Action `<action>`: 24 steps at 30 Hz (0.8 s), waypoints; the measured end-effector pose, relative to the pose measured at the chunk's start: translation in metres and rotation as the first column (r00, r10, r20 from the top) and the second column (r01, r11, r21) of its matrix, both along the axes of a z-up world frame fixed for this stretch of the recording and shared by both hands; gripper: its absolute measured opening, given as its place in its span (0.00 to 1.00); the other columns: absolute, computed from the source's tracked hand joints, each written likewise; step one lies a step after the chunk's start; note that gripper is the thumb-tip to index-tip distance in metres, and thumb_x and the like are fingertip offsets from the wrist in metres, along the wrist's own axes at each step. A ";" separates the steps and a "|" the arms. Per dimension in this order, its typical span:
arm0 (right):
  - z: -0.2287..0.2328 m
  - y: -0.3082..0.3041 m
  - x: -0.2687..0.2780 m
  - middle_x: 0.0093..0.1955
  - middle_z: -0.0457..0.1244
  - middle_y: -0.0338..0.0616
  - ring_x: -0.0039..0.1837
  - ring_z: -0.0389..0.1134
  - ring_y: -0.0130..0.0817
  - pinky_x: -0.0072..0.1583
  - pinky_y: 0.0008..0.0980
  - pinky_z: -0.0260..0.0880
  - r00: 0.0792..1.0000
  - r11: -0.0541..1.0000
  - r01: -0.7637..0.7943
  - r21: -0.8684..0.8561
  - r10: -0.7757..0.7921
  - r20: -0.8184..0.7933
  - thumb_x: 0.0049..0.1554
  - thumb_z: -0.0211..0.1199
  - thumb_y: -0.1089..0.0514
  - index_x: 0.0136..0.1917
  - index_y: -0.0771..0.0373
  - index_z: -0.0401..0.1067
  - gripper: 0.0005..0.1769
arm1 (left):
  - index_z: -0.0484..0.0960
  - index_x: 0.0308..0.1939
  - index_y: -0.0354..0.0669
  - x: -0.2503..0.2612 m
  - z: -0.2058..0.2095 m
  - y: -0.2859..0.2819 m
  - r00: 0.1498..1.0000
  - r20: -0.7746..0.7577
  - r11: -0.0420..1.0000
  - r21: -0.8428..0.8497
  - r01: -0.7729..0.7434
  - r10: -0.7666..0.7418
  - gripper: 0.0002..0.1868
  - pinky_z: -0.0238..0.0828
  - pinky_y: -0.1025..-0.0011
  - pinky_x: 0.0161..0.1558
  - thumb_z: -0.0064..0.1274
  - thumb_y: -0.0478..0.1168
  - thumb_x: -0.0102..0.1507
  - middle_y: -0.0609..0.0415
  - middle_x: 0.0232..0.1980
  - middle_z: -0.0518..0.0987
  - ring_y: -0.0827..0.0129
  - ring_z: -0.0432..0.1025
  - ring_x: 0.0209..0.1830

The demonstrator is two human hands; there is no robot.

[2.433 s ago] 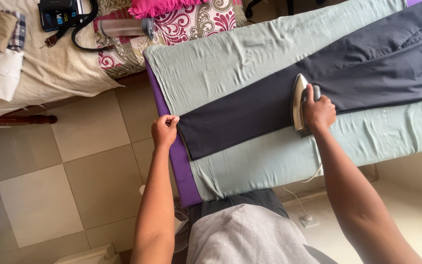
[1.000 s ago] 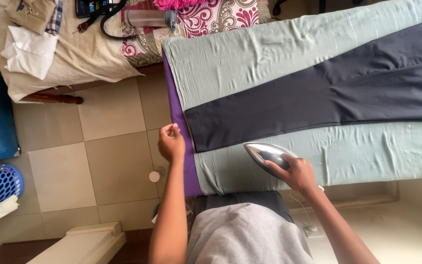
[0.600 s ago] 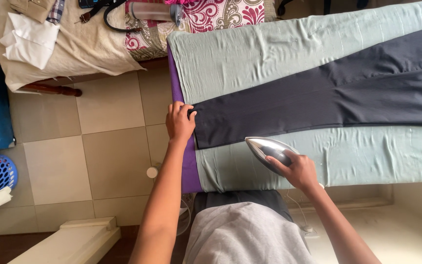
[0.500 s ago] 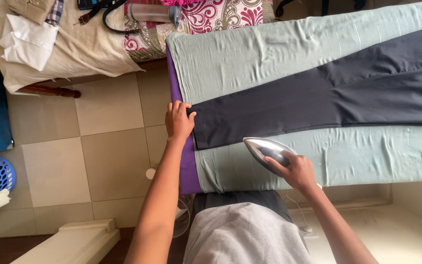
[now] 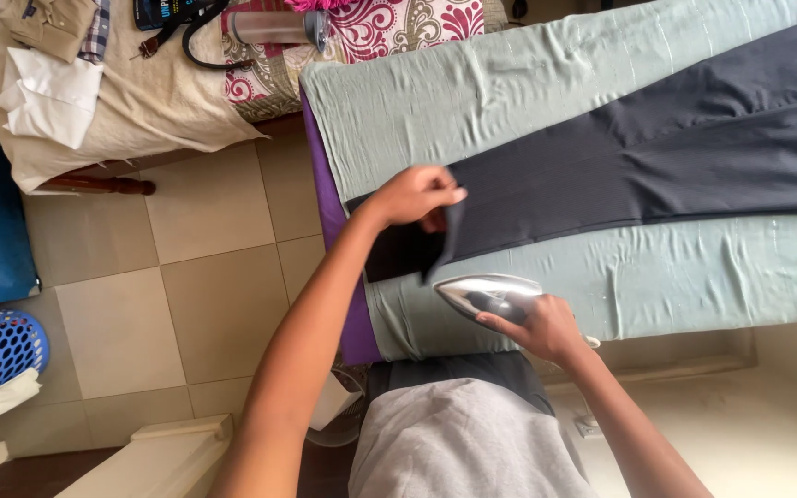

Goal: The recorder is ironing and folding a pair of black trousers on an ironing board.

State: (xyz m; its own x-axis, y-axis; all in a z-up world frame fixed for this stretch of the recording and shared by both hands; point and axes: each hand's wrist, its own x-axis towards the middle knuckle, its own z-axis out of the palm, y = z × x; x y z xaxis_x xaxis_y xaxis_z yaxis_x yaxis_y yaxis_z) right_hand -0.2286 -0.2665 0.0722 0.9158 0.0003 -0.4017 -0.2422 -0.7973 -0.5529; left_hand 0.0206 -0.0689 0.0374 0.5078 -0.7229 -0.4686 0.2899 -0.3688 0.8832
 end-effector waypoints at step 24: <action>-0.050 -0.037 0.091 0.33 0.67 0.64 0.40 0.72 0.60 0.45 0.52 0.71 0.911 0.897 0.410 -0.165 -0.410 0.033 0.58 0.57 0.23 0.38 0.69 0.78 0.43 | 0.83 0.54 0.42 -0.108 -0.114 0.100 0.469 0.366 0.514 -0.030 -0.857 0.804 0.16 0.74 0.74 0.38 0.58 0.47 0.67 0.55 0.47 0.86 0.74 0.78 0.36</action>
